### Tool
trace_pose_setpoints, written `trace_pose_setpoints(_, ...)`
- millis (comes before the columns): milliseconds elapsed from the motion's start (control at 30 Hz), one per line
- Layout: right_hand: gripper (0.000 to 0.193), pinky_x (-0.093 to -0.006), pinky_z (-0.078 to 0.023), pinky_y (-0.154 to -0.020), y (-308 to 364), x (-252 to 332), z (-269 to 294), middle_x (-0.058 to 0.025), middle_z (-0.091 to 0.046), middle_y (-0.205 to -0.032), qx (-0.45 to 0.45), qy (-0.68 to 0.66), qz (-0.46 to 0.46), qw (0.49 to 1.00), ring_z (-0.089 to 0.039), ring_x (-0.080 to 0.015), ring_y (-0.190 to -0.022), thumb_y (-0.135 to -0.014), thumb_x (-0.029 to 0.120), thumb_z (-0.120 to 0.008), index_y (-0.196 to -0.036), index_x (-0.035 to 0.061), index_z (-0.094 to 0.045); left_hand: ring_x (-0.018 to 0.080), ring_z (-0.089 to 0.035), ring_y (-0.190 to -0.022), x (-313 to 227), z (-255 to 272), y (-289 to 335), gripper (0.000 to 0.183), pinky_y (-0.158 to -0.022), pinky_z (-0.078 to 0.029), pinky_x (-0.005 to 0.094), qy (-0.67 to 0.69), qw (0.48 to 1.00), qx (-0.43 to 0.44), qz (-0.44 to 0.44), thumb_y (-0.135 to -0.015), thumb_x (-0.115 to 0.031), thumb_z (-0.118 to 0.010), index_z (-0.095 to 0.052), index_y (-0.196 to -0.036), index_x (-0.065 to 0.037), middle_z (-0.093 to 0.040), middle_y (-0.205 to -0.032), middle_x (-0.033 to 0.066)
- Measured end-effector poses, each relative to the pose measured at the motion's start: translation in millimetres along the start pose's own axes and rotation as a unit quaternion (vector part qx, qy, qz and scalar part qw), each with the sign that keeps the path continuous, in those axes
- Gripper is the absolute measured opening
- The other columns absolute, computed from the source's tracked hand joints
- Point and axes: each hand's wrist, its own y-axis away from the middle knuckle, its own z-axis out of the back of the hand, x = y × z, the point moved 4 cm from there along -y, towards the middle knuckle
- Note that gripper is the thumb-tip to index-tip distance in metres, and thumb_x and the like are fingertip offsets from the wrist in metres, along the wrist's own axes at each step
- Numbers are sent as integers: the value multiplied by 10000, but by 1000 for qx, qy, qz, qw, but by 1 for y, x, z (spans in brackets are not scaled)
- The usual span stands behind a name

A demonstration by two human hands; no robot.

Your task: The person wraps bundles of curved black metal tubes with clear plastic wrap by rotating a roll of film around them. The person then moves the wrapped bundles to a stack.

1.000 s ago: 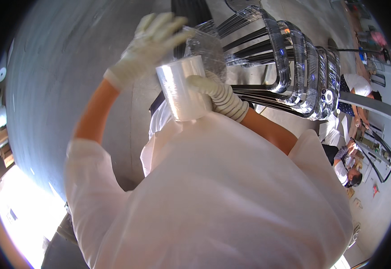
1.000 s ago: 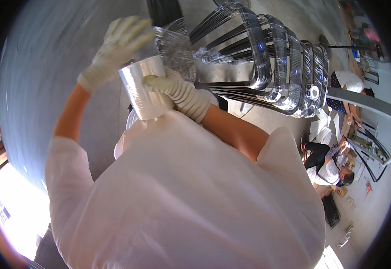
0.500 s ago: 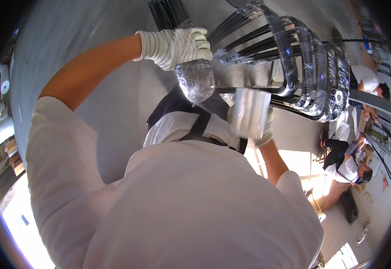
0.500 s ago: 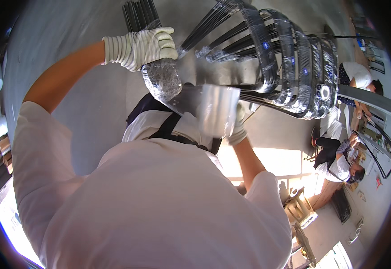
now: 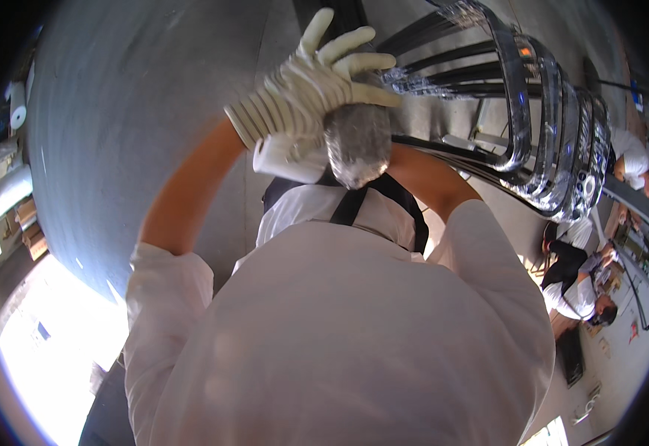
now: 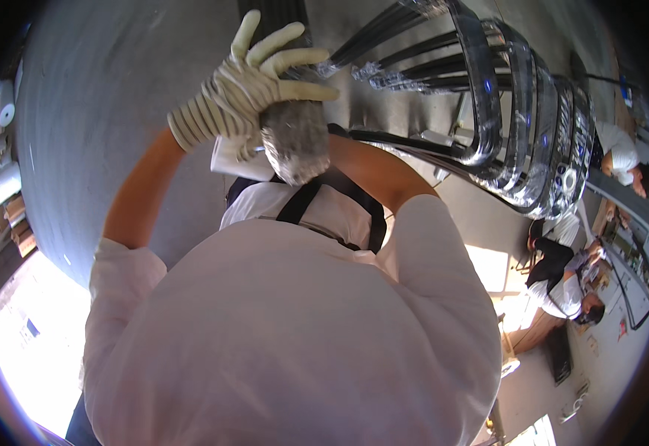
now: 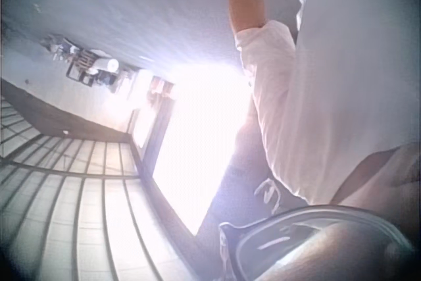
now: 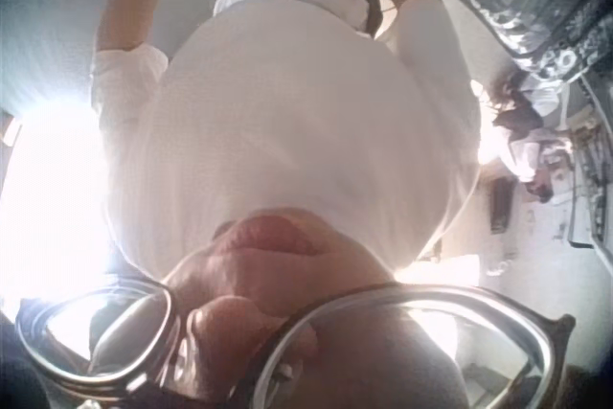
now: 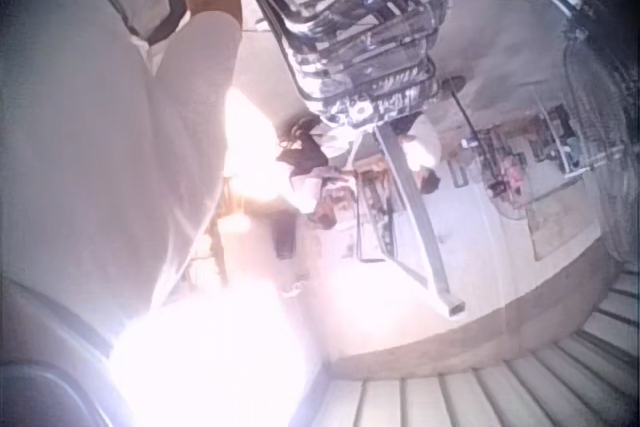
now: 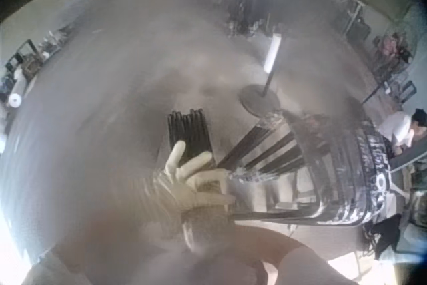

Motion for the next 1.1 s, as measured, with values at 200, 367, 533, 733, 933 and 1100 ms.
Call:
trace_pose_setpoints(200,398,-270,-459,-781,-13,20,-54,-72,-577,-1042,63,-58,-103,991,-548,-129,-924,-859,215,-564,-1197,16,-501,284,-250,-1309,-21,27,91,636,-1103,-160,419,214,758,-379,486,-776,-151,-622,-355,-1353,-118,-322,-1381,117)
trace_pose_setpoints(367,400,-263,-464,-735,-7,31,-69,-68,-587,-995,70,-97,-152,981,-560,-121,-868,-849,203,-574,-1192,9,-502,267,-382,-1233,-80,-63,244,866,-1046,-300,363,420,637,-291,577,-719,-236,-740,-227,-1403,-98,-415,-1312,140)
trace_pose_setpoints(533,403,-255,-469,-690,-12,12,-69,-65,-598,-949,57,-120,-194,972,-571,-114,-813,-839,192,-583,-1186,3,-503,225,-503,-1101,-72,-40,160,924,-949,-422,356,698,413,-394,432,-618,-293,-816,-297,-1340,-41,-495,-1212,123)
trace_pose_setpoints(733,407,-246,-475,-635,56,22,6,-60,-611,-893,-289,-119,-117,943,-584,-105,-746,-828,178,-595,-1180,-5,-504,233,-549,-1009,-72,-67,182,767,-862,-487,344,488,504,-511,497,-624,-221,-797,-365,-1230,-34,-532,-1114,126)
trace_pose_setpoints(933,379,-163,-506,-596,147,84,-59,-144,-651,-890,-484,238,-32,842,-638,-117,-724,-829,182,-634,-1156,28,-519,197,-546,-1017,-97,-65,180,842,-882,-478,343,381,533,-498,567,-532,-166,-840,-329,-1199,-106,-515,-1129,87)
trace_pose_setpoints(1100,468,-224,-521,-655,121,70,-127,-169,-636,-929,-417,231,93,874,-639,-177,-773,-788,79,-665,-1202,30,-455,204,-537,-1019,-107,-22,156,879,-880,-472,341,284,595,-428,618,-490,-126,-842,-321,-1194,-44,-499,-1131,94)
